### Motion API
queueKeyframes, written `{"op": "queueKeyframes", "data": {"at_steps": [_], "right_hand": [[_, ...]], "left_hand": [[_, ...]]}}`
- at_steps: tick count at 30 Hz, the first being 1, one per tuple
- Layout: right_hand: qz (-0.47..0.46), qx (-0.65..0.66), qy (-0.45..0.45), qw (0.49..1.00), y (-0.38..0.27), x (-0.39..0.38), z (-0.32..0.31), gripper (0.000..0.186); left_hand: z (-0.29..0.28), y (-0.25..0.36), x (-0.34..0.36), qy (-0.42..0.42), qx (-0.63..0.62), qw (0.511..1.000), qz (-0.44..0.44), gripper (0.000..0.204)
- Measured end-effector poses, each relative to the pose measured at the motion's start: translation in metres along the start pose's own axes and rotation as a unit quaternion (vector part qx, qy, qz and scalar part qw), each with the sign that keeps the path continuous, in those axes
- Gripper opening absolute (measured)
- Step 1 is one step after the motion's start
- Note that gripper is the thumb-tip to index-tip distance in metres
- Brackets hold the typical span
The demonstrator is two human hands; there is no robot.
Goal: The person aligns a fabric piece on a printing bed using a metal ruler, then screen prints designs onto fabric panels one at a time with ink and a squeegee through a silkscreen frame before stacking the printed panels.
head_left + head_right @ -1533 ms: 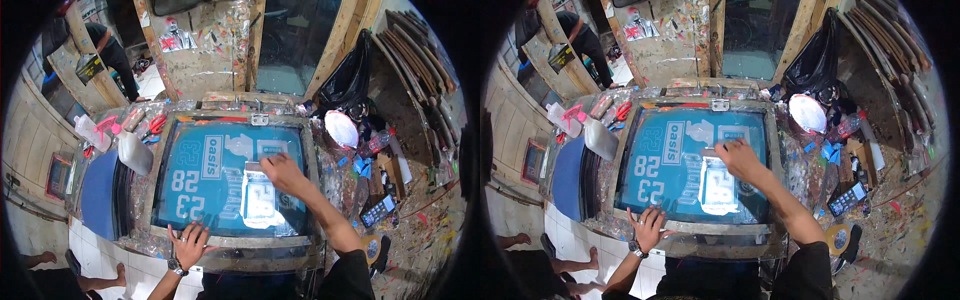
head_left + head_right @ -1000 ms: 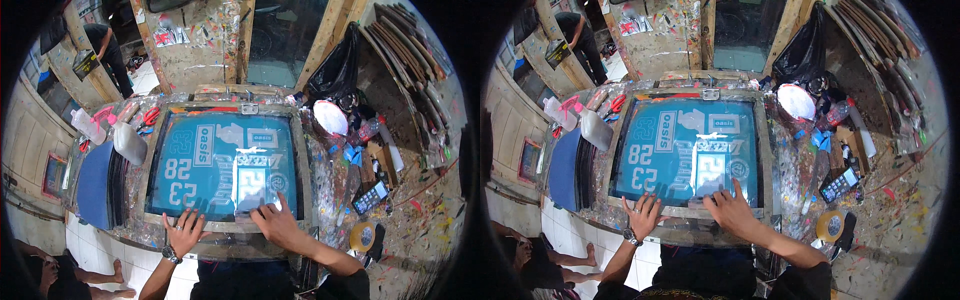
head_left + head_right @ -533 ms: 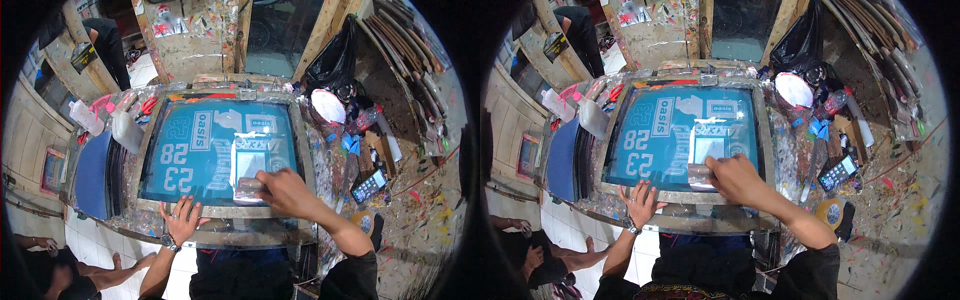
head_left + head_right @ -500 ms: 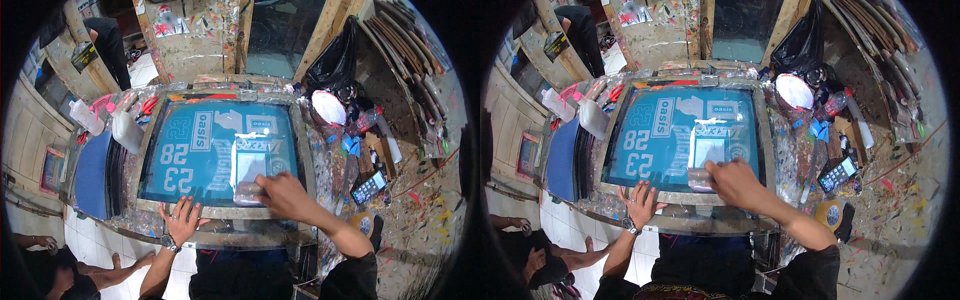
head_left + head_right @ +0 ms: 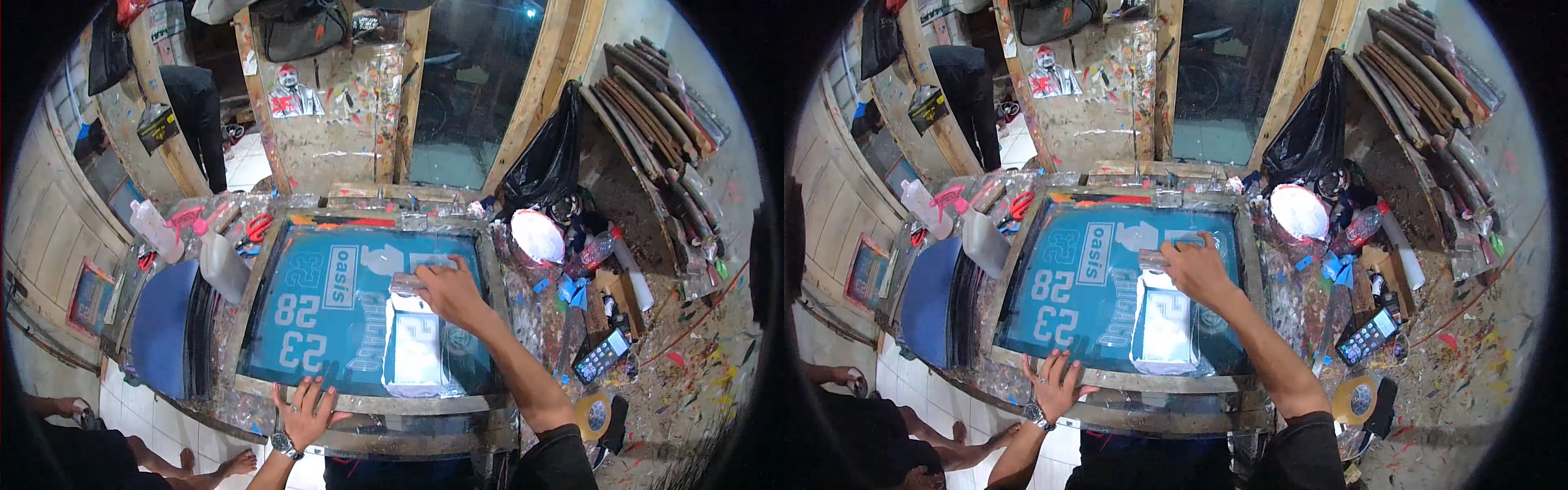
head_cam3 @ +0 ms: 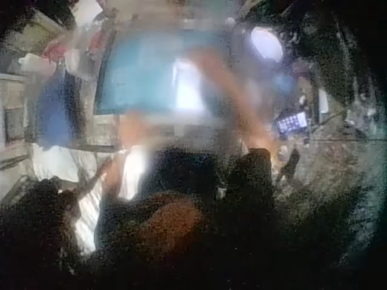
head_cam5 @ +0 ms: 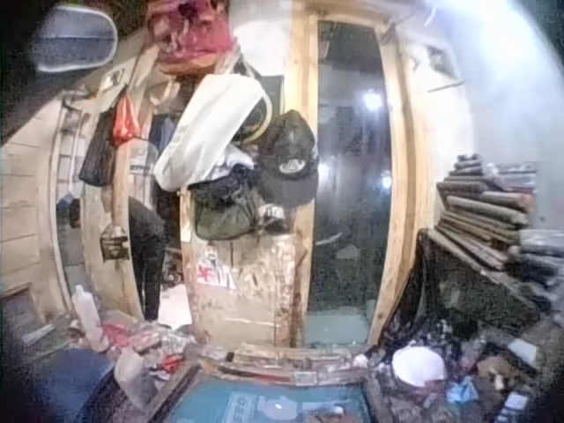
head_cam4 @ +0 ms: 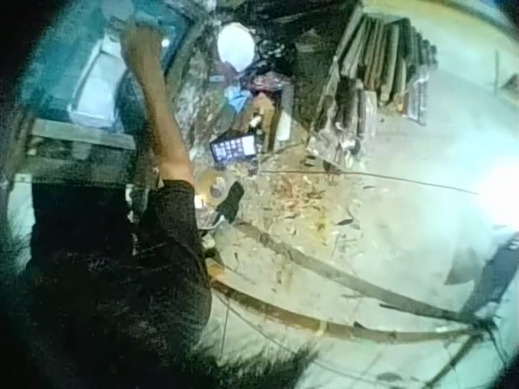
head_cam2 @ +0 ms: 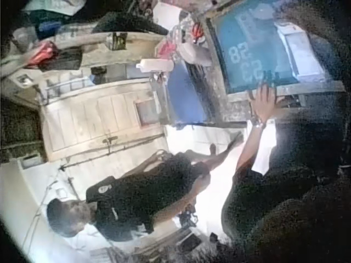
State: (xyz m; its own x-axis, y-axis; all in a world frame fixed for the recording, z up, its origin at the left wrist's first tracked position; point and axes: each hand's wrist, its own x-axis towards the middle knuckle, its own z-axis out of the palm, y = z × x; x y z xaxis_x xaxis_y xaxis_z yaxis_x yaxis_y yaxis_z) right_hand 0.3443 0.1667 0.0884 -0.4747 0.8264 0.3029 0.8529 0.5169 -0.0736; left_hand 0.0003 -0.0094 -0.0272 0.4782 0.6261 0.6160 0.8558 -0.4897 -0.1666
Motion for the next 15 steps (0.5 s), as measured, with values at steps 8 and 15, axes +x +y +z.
{"op": "queueKeyframes", "data": {"at_steps": [8,15], "right_hand": [[-0.111,-0.088,0.052,0.989,-0.101,-0.120,-0.013,0.026],[-0.011,0.039,-0.014,0.999,-0.080,-0.087,-0.047,0.015]], "left_hand": [[-0.004,-0.008,0.002,0.009,0.027,1.000,-0.001,0.072],[-0.004,-0.005,0.008,-0.007,-0.007,1.000,0.000,0.073]]}}
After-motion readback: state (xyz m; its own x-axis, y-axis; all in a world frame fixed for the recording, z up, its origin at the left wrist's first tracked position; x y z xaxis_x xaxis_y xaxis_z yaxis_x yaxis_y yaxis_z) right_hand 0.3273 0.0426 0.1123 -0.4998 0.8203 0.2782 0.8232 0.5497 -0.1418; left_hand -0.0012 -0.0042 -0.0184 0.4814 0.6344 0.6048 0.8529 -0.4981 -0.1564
